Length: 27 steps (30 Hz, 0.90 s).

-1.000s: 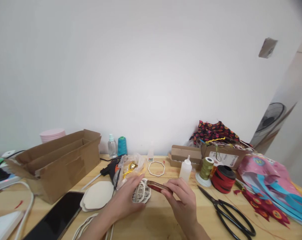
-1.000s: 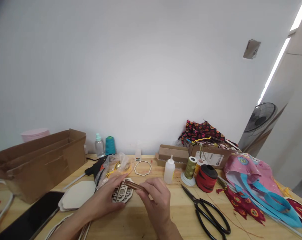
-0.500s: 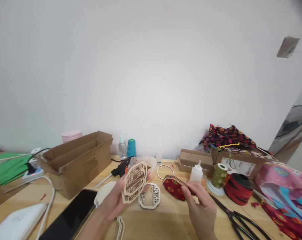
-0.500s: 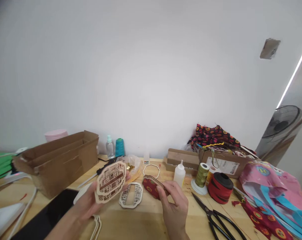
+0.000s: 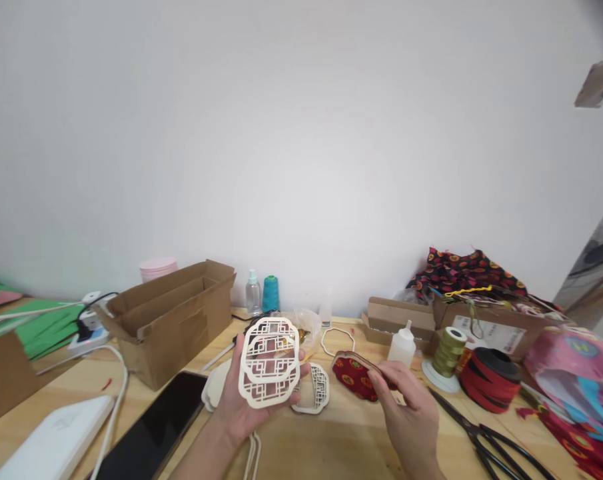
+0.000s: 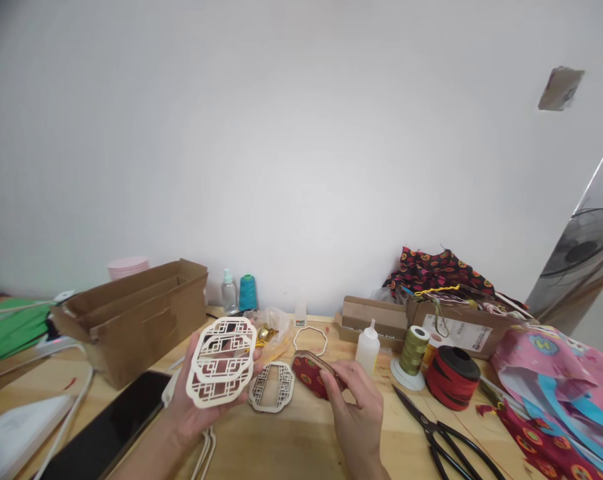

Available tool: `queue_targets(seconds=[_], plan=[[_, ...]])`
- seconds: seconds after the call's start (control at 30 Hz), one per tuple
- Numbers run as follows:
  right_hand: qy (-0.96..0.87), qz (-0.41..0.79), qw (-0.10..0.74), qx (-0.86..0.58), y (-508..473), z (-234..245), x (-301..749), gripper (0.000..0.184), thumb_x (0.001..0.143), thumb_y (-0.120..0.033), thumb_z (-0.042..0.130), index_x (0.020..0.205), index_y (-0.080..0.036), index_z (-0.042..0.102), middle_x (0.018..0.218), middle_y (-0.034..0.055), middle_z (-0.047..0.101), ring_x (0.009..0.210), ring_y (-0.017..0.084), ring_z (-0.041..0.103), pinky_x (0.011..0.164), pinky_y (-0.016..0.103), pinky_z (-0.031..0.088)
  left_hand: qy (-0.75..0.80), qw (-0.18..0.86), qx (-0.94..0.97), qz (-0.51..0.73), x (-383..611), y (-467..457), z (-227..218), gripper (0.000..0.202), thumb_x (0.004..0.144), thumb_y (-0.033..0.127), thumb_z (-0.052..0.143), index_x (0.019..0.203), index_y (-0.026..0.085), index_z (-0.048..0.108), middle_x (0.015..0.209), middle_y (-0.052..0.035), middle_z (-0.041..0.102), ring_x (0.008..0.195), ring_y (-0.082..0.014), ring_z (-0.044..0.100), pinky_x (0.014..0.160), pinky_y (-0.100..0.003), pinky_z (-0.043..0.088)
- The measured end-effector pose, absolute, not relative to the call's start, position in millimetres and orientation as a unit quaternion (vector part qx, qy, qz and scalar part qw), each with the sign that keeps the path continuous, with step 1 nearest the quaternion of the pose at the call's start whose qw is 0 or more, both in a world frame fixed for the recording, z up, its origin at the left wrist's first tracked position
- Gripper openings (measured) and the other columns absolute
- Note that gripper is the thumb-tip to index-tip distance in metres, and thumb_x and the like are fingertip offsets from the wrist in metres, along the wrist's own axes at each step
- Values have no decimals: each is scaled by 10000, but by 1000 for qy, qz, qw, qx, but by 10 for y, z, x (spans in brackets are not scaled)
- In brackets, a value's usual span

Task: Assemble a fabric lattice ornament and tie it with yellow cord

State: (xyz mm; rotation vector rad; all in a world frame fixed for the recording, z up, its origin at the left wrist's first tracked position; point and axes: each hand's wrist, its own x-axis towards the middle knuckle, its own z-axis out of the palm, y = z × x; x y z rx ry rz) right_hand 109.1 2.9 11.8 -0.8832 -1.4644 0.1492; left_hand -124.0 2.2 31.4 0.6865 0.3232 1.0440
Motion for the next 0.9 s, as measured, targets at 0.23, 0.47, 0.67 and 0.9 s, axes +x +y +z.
queue_targets(seconds=[0.23,0.47,0.67,0.9], plan=[[-637,82,658,-394,38,125,1099,62,729,-193,597,674,-210,621,633,18,602,565,151,535,524,251,434,129,802,316,490,-1227,5,315,774,639,770,175,1096,270,549,987,-85,656,963,-282,581,667,-401,496],[-591,230,634,-442,45,177,1084,148,719,-287,598,653,-184,681,615,30,643,556,149,556,492,224,437,86,788,365,488,-1212,27,224,702,721,692,176,1114,251,554,1080,-90,631,1063,-299,517,826,-492,418],[-507,383,622,-458,90,176,1042,241,676,-379,614,664,-158,706,488,8,601,398,103,465,356,194,368,57,784,369,497,-1233,58,172,622,759,639,187,1124,287,548,1147,-80,597,1104,-304,483,881,-542,353],[-614,208,651,-394,69,131,1082,138,697,-205,630,812,-216,706,784,56,668,637,158,604,539,242,506,22,788,378,486,-1252,29,177,667,743,663,166,1174,280,504,1197,-89,559,1139,-311,444,908,-548,323]])
